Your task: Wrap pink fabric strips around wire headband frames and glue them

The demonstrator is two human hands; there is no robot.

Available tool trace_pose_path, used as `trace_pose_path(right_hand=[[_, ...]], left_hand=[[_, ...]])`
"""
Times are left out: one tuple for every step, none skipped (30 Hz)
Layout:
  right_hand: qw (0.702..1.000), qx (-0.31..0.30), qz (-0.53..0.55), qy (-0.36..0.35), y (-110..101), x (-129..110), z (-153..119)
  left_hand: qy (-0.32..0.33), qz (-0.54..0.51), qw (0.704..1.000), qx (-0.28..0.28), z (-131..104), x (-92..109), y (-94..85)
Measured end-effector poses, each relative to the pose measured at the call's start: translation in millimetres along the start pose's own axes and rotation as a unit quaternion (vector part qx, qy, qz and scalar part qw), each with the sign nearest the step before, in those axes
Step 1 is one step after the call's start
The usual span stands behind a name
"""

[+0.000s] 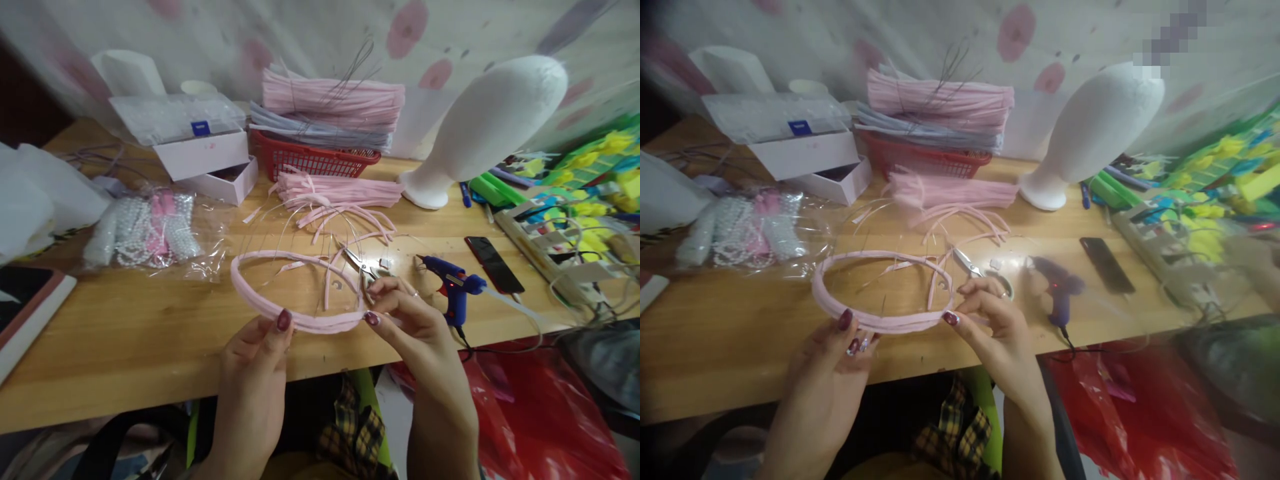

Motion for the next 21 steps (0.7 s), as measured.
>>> trace_pose_path(right_hand=[[1.0, 0.001, 0.028, 0.01, 1, 4, 1], [0.998, -0.005, 0.062, 0.027, 4, 9, 2], [0.994, -0.018, 0.098, 0.047, 7, 14, 2], [0.989, -0.034, 0.13, 0.065, 11, 18, 1], [0.984, -0.052, 0.154, 0.077, 16, 21, 0], [0.979, -0.069, 0.172, 0.083, 19, 22, 0], [0.976, -0.081, 0.183, 0.081, 22, 21, 0], [0.974, -0.092, 0.192, 0.074, 24, 20, 0], [0.972, -0.103, 0.201, 0.066, 26, 18, 0], [0.969, -0.113, 0.21, 0.057, 28, 16, 0], [0.967, -0.122, 0.218, 0.05, 30, 14, 1], [0.966, -0.129, 0.221, 0.044, 31, 12, 1], [0.965, -0.134, 0.222, 0.038, 32, 10, 1], [0.965, -0.137, 0.22, 0.031, 32, 8, 2], [0.967, -0.138, 0.215, 0.022, 31, 5, 3], [0.967, -0.139, 0.211, 0.015, 30, 2, 4], [0.967, -0.142, 0.211, 0.012, 29, 0, 5], [0.966, -0.146, 0.214, 0.011, 29, -3, 7], [0.964, -0.15, 0.22, 0.014, 29, -5, 8], [0.961, -0.154, 0.227, 0.019, 30, -7, 9], [0.959, -0.157, 0.234, 0.026, 31, -8, 10]], left_hand=[[0.009, -0.006, 1.0, 0.002, -1, 2, 0.7], [0.02, -0.014, 1.0, 0.005, -1, 4, 1.2], [0.03, -0.021, 0.999, 0.009, -2, 7, 1.7], [0.037, -0.026, 0.999, 0.01, -2, 8, 2.4], [0.042, -0.03, 0.999, 0.011, -2, 10, 3.0], [0.045, -0.033, 0.998, 0.009, -2, 10, 3.9], [0.046, -0.035, 0.998, 0.006, -3, 11, 4.9], [0.047, -0.037, 0.998, 0.005, -3, 11, 5.5], [0.047, -0.038, 0.998, 0.004, -3, 12, 6.1], [0.044, -0.039, 0.998, 0.0, -3, 11, 7.0], [0.042, -0.044, 0.998, -0.002, -4, 12, 7.5], [0.039, -0.051, 0.998, -0.003, -4, 12, 7.7], [0.031, -0.061, 0.998, -0.003, -4, 11, 7.4], [0.018, -0.072, 0.997, -0.002, -3, 10, 6.6], [0.0, -0.08, 0.997, -0.001, -2, 8, 5.4], [-0.019, -0.085, 0.996, 0.001, -1, 6, 3.9], [-0.034, -0.081, 0.996, -0.002, 1, 5, 2.8], [-0.042, -0.069, 0.997, -0.011, 4, 6, 2.7], [-0.04, -0.053, 0.998, -0.024, 7, 8, 3.5], [-0.03, -0.037, 0.998, -0.036, 10, 12, 4.5], [-0.015, -0.024, 0.999, -0.042, 13, 17, 5.4]])
Point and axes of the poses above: each hand's wrist, its own z-axis towards the middle knuckle, its own y-axis out of the palm, x = y × z, the point moved 9 cm from there along z, towards the middle knuckle, and after that the axes turned 4 degrees about -y, right-handed, at the moved point
